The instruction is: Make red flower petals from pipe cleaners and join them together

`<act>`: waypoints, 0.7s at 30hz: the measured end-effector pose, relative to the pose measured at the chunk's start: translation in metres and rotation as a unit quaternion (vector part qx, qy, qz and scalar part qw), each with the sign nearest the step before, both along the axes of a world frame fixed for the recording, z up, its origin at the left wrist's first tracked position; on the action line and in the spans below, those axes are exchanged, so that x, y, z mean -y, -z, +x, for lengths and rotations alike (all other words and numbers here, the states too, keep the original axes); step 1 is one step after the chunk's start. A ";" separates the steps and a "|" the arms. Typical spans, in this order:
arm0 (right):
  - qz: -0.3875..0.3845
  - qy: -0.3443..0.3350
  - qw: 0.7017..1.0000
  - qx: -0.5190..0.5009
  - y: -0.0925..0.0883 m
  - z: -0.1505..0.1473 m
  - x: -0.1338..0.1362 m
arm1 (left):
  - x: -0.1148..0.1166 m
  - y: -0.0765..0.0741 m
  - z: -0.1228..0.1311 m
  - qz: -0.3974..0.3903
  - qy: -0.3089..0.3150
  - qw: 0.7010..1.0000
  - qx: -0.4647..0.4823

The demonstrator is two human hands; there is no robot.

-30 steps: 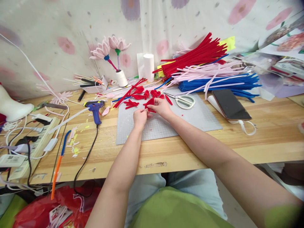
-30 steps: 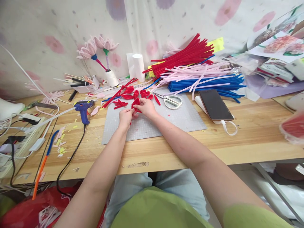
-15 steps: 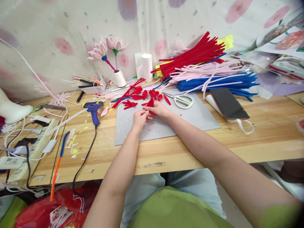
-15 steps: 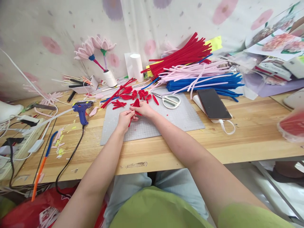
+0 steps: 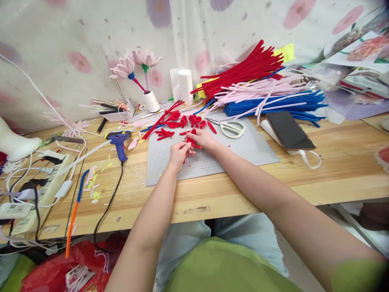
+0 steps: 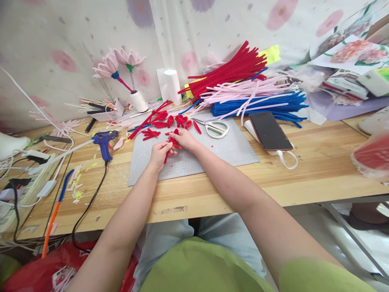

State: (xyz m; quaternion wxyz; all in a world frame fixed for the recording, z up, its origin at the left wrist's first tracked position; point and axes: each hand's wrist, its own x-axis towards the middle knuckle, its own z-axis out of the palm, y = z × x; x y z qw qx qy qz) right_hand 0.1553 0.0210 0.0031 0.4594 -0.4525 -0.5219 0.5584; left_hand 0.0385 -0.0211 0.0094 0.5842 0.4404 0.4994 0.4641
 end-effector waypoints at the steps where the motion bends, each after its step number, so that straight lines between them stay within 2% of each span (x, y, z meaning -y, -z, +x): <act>1: 0.006 0.000 1.000 0.008 0.001 0.000 0.000 | 0.000 0.000 0.000 0.002 0.001 1.000 0.006; 6: -0.035 -0.043 0.998 -0.042 -0.001 0.005 0.000 | 0.000 -0.001 0.000 -0.014 0.000 1.000 0.003; 15: -0.073 -0.035 0.994 -0.073 -0.004 0.010 -0.001 | 0.000 -0.001 -0.002 -0.020 0.002 1.000 0.004; 21: -0.098 -0.037 0.992 -0.075 -0.012 0.014 0.001 | -0.001 -0.002 0.000 -0.047 -0.007 0.999 -0.022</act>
